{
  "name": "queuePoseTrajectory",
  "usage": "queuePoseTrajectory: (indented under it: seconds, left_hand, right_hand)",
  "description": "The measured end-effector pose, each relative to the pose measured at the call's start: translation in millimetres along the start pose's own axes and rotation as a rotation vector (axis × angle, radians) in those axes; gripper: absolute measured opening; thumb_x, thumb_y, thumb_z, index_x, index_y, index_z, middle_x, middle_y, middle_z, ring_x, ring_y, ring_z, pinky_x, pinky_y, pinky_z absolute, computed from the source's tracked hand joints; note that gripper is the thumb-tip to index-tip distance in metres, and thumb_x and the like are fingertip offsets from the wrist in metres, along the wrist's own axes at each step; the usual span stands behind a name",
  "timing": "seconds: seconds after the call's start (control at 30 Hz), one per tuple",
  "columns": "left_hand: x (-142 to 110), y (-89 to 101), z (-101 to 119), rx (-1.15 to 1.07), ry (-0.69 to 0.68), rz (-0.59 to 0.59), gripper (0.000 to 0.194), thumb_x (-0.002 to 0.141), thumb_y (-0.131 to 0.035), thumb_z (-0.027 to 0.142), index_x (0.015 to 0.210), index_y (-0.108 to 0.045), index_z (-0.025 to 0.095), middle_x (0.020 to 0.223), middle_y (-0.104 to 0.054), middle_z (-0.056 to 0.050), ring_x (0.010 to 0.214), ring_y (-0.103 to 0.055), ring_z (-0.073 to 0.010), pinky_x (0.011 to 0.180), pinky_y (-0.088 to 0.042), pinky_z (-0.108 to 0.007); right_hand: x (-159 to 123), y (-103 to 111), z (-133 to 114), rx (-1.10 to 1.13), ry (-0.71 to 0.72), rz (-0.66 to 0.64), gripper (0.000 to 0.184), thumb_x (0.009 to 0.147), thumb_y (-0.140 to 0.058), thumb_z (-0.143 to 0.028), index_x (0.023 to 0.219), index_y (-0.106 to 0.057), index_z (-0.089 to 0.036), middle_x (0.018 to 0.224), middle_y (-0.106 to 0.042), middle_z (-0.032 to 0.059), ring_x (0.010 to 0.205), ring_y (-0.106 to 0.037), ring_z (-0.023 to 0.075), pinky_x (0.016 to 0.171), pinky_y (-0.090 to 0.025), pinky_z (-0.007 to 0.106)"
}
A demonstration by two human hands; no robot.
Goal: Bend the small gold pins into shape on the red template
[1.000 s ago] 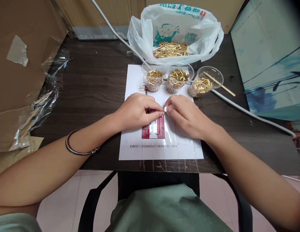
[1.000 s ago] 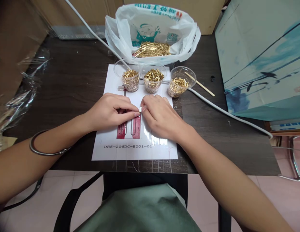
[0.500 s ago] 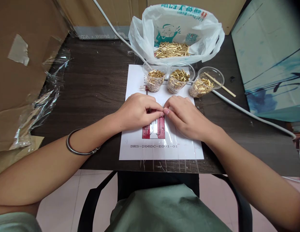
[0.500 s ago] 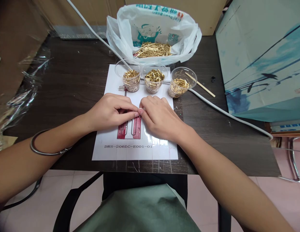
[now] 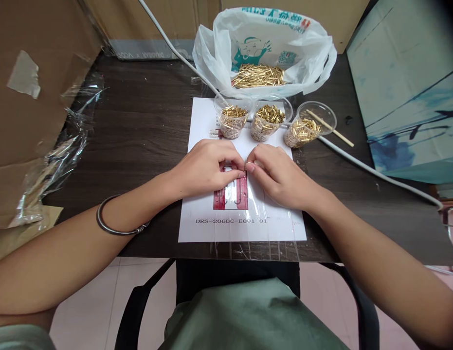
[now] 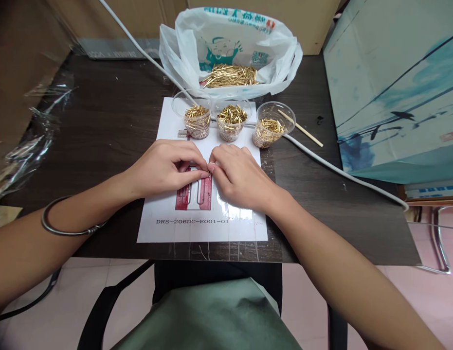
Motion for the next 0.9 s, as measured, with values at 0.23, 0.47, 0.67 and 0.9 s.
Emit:
queuePoseTrajectory:
  seconds: [0.23,0.47,0.67,0.9]
  left_hand:
    - [-0.1,-2.1,-1.5,-0.014,0.027,-0.023,0.009,0.078,-0.066,0.019,0.079,-0.074,0.017,0.075,-0.068,-0.001,0.069,-0.058,-0.0123,0.066,-0.043,-0.025]
    - [0.1,-1.3,-1.0,-0.012,0.027,-0.022,0.01,0.079,-0.065,0.023,0.079,-0.074,0.018,0.074,-0.068,-0.001,0.069,-0.058,-0.0126,0.065,-0.043,-0.025]
    - [0.0,-1.6,-0.3,-0.005,0.021,-0.029,0.011,0.079,-0.064,0.022,0.078,-0.074,0.018,0.073,-0.068,-0.001,0.069,-0.059,-0.013,0.066,-0.043,-0.026]
    - [0.0,-2.4,-0.4,-0.006,0.021,-0.038,0.011,0.08,-0.064,0.02,0.079,-0.074,0.018,0.074,-0.068,-0.002,0.07,-0.059,-0.0132,0.066,-0.043,-0.026]
  right_hand:
    - [-0.6,1.8,0.4,0.023,-0.009,0.0,0.022,0.096,-0.039,-0.033,0.084,-0.049,-0.018,0.083,-0.056,0.0034,0.077,-0.046,0.0171,0.07,-0.031,0.033]
    - [-0.9,2.6,1.2,0.029,-0.021,-0.002,0.021,0.096,-0.039,-0.034,0.084,-0.048,-0.019,0.084,-0.056,0.0037,0.078,-0.047,0.0176,0.072,-0.032,0.033]
    - [-0.9,2.6,1.1,0.028,-0.023,-0.009,0.02,0.095,-0.04,-0.032,0.084,-0.049,-0.018,0.083,-0.055,0.0033,0.078,-0.047,0.0173,0.072,-0.032,0.033]
    - [0.0,1.5,0.8,0.021,-0.014,-0.002,0.02,0.094,-0.04,-0.031,0.082,-0.049,-0.018,0.081,-0.056,0.0033,0.076,-0.047,0.0171,0.07,-0.031,0.033]
Point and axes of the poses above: each hand's wrist, its own x-axis towards the middle knuckle, its own y-axis out of the back of the hand, z = x × y, the point moved 5 cm from there along x, towards the middle knuckle
